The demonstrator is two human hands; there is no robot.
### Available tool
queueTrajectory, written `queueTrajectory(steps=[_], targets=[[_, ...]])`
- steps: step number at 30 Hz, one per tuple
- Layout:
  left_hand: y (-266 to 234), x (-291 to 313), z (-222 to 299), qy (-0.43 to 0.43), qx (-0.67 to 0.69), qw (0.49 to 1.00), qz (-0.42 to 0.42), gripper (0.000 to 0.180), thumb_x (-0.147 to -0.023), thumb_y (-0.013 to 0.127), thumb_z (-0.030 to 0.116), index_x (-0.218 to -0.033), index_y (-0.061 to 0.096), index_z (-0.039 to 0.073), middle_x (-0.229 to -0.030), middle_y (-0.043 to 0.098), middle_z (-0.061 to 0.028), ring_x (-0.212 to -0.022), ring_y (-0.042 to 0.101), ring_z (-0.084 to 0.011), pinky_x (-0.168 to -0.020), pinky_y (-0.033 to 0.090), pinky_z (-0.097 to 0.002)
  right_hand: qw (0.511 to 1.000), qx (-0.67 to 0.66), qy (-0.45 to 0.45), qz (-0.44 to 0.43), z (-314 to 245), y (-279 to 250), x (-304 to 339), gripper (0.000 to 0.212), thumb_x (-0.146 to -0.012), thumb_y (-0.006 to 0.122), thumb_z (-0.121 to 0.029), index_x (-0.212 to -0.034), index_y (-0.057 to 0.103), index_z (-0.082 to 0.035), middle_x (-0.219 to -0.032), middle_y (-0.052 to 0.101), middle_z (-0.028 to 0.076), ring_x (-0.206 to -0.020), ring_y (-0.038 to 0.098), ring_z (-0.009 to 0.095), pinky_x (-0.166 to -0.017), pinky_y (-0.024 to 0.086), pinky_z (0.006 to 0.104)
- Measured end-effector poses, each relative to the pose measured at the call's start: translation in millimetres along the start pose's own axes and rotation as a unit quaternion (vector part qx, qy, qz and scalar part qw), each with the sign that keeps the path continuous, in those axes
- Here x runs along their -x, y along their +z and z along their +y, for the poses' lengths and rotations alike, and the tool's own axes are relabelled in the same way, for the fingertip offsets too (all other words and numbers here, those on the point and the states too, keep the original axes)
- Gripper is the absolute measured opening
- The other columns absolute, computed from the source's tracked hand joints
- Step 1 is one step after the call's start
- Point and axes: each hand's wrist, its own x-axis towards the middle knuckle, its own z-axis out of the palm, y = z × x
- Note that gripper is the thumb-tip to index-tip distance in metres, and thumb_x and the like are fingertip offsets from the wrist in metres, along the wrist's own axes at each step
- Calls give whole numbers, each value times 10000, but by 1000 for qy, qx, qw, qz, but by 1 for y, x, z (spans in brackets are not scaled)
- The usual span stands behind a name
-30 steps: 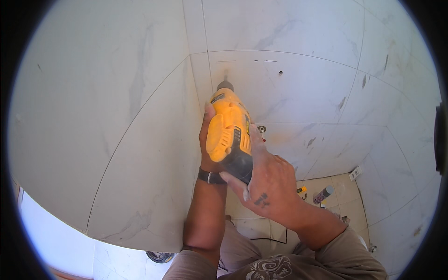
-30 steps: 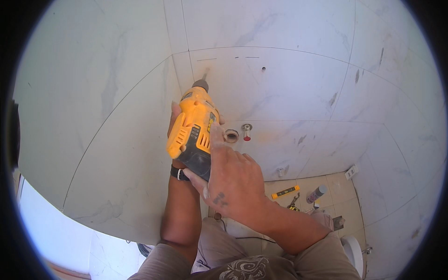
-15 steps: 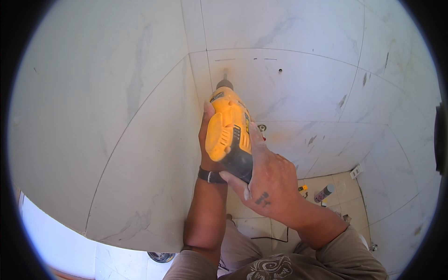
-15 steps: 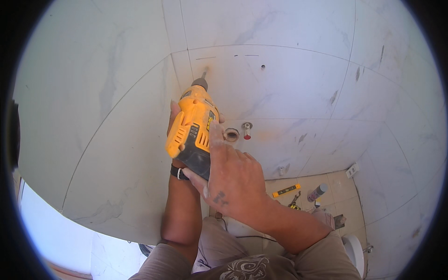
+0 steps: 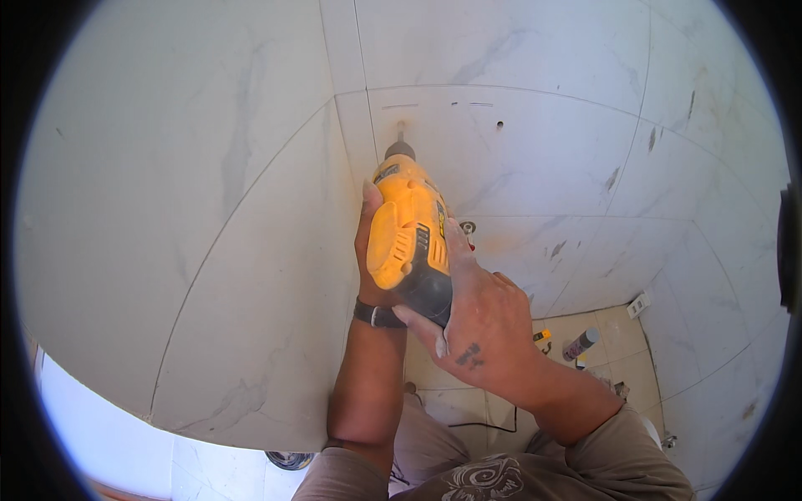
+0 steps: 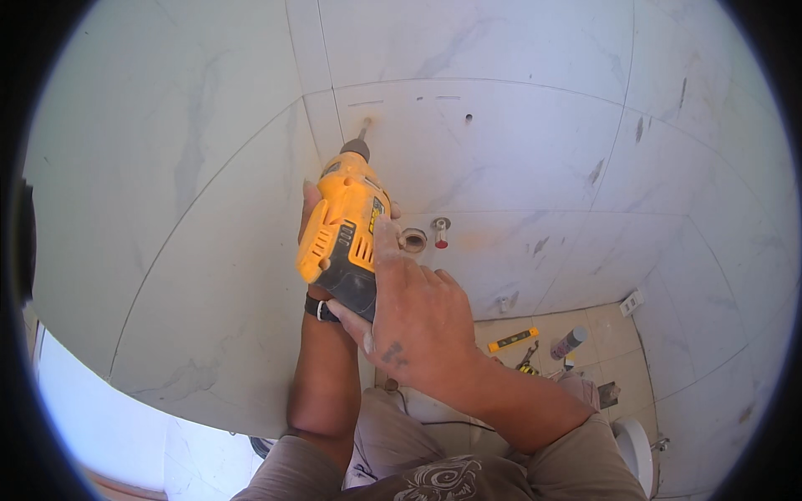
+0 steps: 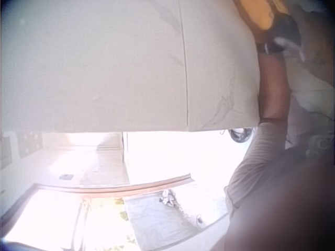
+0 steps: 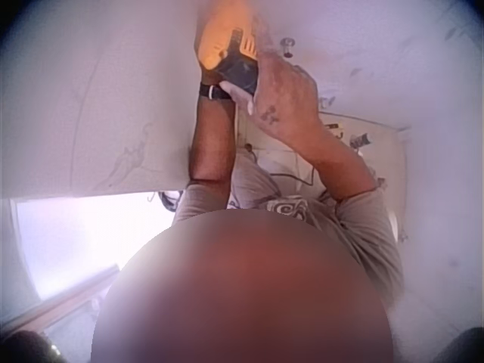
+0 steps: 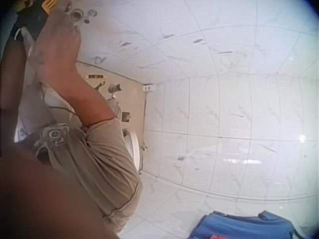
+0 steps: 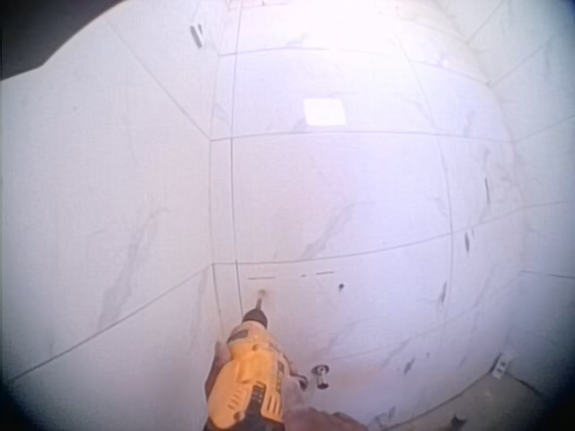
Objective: The person marks two points on a tiled wall with a marker, then uses a corded drill to create holes at those locations. After drilling, the person walks to an adjacent room and opens a plastic bag containing small hardware items.
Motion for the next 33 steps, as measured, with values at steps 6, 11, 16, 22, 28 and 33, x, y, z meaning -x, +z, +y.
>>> queueTrajectory(steps=[6,11,16,22,28,33], targets=[[0,4,1,0,-20,999,-28,671,-1033,534,629,-1306,555,16,-1134,681,-177,-978,694,-306,-842,600,-437,1000,0,-11,9,0,1,0,1037,-838,849,-379,-1528,287,154,-1065,713,281,-791,742,371,-727,590,433],[0,3,1,8,-11,1000,-20,655,-1040,531,617,-1316,553,23,-1136,681,-170,-989,692,-300,-858,599,-435,1000,-10,-11,13,-1,0,-1,1022,-843,845,-382,-1523,300,154,-1061,713,280,-788,742,369,-723,591,430],[-1,3,-1,22,-8,1000,-16,648,-1043,532,609,-1324,550,25,-1149,678,-169,-1001,691,-297,-869,600,-434,1000,-4,-2,0,-2,-2,-1,1025,-844,843,-378,-1528,297,154,-1073,712,283,-803,743,372,-732,592,430],[-3,1,0,7,12,999,-47,650,-1044,532,609,-1326,548,25,-1157,676,-168,-1008,689,-298,-872,600,-433,1000,0,-4,3,-2,0,-1,1028,-841,843,-378,-1530,297,155,-1187,688,316,-834,743,388,-779,589,437],[-5,1,-2,32,-18,999,-16,642,-1050,521,604,-1325,549,24,-1147,673,-173,-990,685,-301,-862,598,-433,1000,-3,3,-4,-1,1,-1,1035,-834,848,-365,-1538,291,151,-1216,678,323,-830,741,393,-778,590,436],[-7,0,-1,17,3,1000,-6,789,-1006,448,729,-1387,489,40,-1152,641,-271,-936,706,-383,-791,629,-494,1000,-9,10,-11,-2,-1,-1,1036,-829,850,-367,-1538,301,152,-1225,676,320,-835,739,389,-775,591,434]])
